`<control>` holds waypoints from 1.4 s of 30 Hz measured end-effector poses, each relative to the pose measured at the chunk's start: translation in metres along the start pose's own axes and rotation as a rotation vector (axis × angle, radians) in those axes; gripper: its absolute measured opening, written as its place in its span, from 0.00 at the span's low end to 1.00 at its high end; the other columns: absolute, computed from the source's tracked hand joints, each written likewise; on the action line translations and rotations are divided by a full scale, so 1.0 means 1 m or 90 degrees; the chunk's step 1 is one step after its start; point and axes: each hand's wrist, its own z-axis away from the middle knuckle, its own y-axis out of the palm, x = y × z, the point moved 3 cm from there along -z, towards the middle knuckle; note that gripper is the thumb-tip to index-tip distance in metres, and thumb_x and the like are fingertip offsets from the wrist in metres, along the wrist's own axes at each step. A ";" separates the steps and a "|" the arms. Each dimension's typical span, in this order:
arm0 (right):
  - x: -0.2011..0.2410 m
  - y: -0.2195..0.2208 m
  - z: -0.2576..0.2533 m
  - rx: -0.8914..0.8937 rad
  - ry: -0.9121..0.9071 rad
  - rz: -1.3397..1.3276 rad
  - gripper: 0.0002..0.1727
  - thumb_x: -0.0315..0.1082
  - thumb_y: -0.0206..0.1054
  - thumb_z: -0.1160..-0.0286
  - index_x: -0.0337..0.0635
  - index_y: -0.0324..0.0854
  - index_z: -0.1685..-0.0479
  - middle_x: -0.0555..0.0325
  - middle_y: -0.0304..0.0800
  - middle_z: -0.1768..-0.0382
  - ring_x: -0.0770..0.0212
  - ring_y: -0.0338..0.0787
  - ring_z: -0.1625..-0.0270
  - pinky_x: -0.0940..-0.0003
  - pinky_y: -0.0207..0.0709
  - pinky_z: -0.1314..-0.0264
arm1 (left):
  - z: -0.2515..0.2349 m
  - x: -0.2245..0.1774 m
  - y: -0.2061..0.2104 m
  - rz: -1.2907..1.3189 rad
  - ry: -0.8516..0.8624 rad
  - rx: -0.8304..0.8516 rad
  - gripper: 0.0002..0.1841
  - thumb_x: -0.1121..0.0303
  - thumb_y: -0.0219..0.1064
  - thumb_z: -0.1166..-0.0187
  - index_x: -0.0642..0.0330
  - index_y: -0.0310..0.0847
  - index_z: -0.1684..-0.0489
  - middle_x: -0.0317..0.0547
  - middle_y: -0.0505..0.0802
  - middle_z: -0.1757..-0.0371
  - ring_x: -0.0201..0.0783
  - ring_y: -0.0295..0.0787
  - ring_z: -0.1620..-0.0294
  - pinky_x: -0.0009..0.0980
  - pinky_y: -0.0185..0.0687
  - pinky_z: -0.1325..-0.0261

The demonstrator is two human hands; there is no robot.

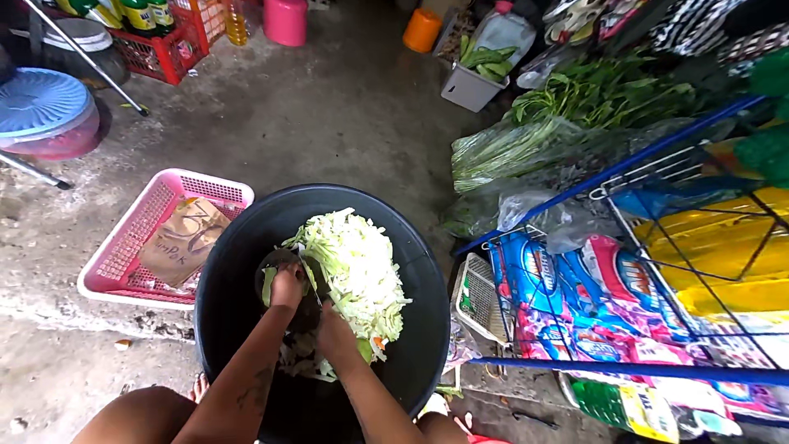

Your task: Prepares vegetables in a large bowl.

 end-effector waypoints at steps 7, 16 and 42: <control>-0.045 -0.010 -0.033 0.021 -0.112 -0.233 0.26 0.41 0.45 0.03 0.42 0.57 0.12 0.39 0.87 0.51 0.47 0.91 0.62 0.49 0.86 0.55 | 0.004 0.000 -0.002 0.008 0.019 -0.002 0.13 0.72 0.60 0.13 0.63 0.86 0.38 0.59 0.87 0.29 0.54 0.83 0.25 0.49 0.75 0.20; 0.006 -0.005 0.013 0.006 0.000 0.013 0.28 0.36 0.46 0.06 0.50 0.52 0.09 0.39 0.89 0.38 0.38 0.91 0.35 0.39 0.84 0.36 | 0.003 0.001 -0.003 0.004 -0.002 0.005 0.14 0.73 0.59 0.13 0.67 0.85 0.38 0.60 0.86 0.28 0.54 0.82 0.24 0.49 0.74 0.19; -0.037 0.006 -0.032 0.052 -0.072 -0.308 0.28 0.48 0.38 0.01 0.48 0.53 0.08 0.43 0.84 0.57 0.50 0.86 0.72 0.52 0.84 0.64 | 0.017 -0.003 -0.009 -0.046 -0.032 0.060 0.15 0.70 0.58 0.12 0.63 0.83 0.33 0.60 0.87 0.29 0.56 0.83 0.25 0.54 0.75 0.21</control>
